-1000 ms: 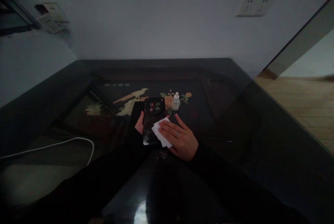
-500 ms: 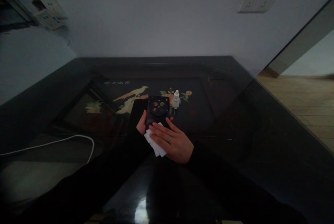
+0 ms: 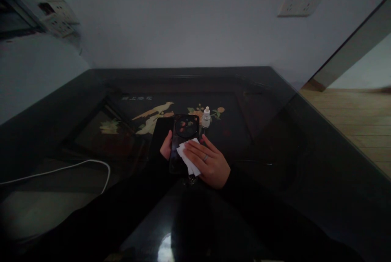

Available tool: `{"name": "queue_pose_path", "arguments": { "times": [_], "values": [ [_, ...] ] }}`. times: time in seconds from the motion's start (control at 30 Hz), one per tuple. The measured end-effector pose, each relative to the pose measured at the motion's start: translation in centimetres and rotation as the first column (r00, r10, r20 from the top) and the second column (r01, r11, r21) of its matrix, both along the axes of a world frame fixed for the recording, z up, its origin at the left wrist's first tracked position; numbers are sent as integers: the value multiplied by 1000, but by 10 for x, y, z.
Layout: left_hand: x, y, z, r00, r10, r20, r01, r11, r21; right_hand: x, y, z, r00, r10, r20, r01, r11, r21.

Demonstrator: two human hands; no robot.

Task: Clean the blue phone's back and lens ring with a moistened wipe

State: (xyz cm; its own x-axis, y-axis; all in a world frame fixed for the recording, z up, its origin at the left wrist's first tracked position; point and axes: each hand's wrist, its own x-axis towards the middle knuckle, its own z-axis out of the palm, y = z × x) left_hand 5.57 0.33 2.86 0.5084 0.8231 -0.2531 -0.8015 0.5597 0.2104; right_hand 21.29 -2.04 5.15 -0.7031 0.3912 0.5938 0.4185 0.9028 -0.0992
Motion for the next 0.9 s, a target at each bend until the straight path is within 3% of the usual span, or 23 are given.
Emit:
{"name": "queue_pose_path", "arguments": {
  "times": [0.1, 0.2, 0.37, 0.5, 0.57, 0.63, 0.67, 0.73, 0.8, 0.9],
  "values": [
    [-7, -4, -1, 991, -136, 9, 137, 990, -40, -11, -6, 1, 992, 59, 112, -59, 998, -1],
    [-12, -5, 3, 982, -187, 6, 187, 982, -7, -15, -9, 3, 978, 146, 150, -149, 989, 9],
    [-13, 4, 5, 999, -24, -28, 27, 993, 115, -4, -5, 4, 938, 328, 110, -331, 944, 8],
    [-14, 8, 5, 998, 64, -23, -61, 993, 97, 18, 6, 6, 946, 324, 12, -324, 946, 12],
    [-14, 6, 8, 999, 49, -18, -47, 994, 100, 31, 14, 8, 964, 244, -103, -247, 969, -19],
    [-14, 2, 13, 1000, 23, -16, -22, 995, 97, 41, 22, 6, 945, 22, -325, -72, 987, -142],
    [-13, 1, 16, 1000, 6, -17, -5, 996, 87, 44, 27, 4, 886, -140, -443, 31, 969, -244],
    [-13, -2, 20, 999, -18, -27, 19, 998, 54, 47, 35, -3, 677, -452, -581, 173, 865, -472],
    [-11, -3, 22, 999, -22, -50, 23, 1000, 20, 46, 42, -12, 513, -605, -609, 161, 765, -624],
    [-9, -3, 23, 997, -19, -74, 21, 999, 29, 40, 47, -22, 444, -625, -642, -21, 709, -705]
  ]
}}
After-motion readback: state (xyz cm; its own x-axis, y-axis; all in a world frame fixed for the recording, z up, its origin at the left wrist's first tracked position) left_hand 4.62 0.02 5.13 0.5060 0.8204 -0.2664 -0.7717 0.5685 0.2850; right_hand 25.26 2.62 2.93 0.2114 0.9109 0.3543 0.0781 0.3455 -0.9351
